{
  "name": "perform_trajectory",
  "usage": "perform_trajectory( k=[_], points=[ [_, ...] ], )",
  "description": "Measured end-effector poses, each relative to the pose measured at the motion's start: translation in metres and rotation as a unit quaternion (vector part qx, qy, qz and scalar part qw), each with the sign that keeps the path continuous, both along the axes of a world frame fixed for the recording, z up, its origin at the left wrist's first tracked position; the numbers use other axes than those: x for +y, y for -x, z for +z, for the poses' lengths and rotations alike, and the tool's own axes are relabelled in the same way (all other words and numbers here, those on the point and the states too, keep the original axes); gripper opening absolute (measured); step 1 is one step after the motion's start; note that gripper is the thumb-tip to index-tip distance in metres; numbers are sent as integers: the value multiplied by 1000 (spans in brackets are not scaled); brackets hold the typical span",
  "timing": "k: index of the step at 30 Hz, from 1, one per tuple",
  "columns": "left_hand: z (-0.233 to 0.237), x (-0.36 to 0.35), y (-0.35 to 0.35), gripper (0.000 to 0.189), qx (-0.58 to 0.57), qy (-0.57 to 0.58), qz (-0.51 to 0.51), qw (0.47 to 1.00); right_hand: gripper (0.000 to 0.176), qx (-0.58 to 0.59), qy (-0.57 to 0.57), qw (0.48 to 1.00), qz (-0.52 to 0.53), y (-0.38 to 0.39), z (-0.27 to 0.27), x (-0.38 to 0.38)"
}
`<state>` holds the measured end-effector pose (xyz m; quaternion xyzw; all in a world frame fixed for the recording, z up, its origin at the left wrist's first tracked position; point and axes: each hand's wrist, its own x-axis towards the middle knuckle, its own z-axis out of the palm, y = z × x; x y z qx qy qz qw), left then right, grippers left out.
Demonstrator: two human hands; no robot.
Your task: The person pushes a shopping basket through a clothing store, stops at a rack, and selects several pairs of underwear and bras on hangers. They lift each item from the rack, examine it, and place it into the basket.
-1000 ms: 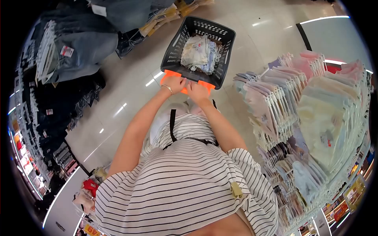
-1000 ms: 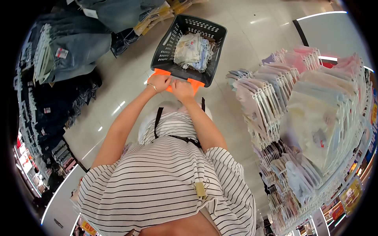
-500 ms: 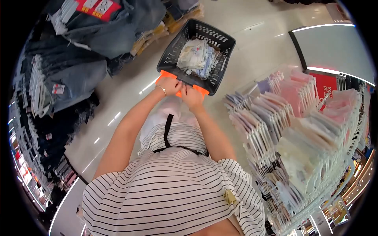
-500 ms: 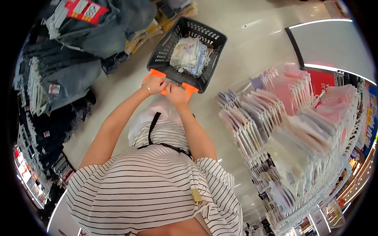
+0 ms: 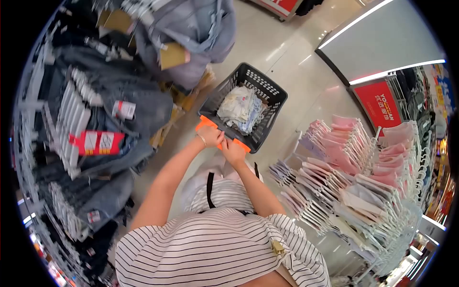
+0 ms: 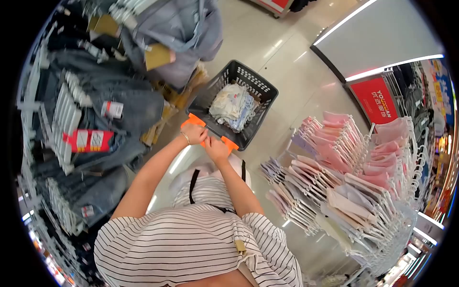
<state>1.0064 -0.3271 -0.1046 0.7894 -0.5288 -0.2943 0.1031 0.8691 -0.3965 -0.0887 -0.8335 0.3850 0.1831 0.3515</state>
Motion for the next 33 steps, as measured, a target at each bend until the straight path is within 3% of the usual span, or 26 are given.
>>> perform_trajectory(
  k=[12,24,33],
  points=[
    [23,-202,-84,39,-54,19,-133,989,45,-59,-16,990,-130,-71,-4,-153],
    [22,-330,-103,36,-82,56,-237,966,44,-94,6,964,-249,-90,-9,-250],
    [11,-430,-105,41,-2,83,-345,935,37,-144,39,919,-365,-86,1,-327]
  ],
)
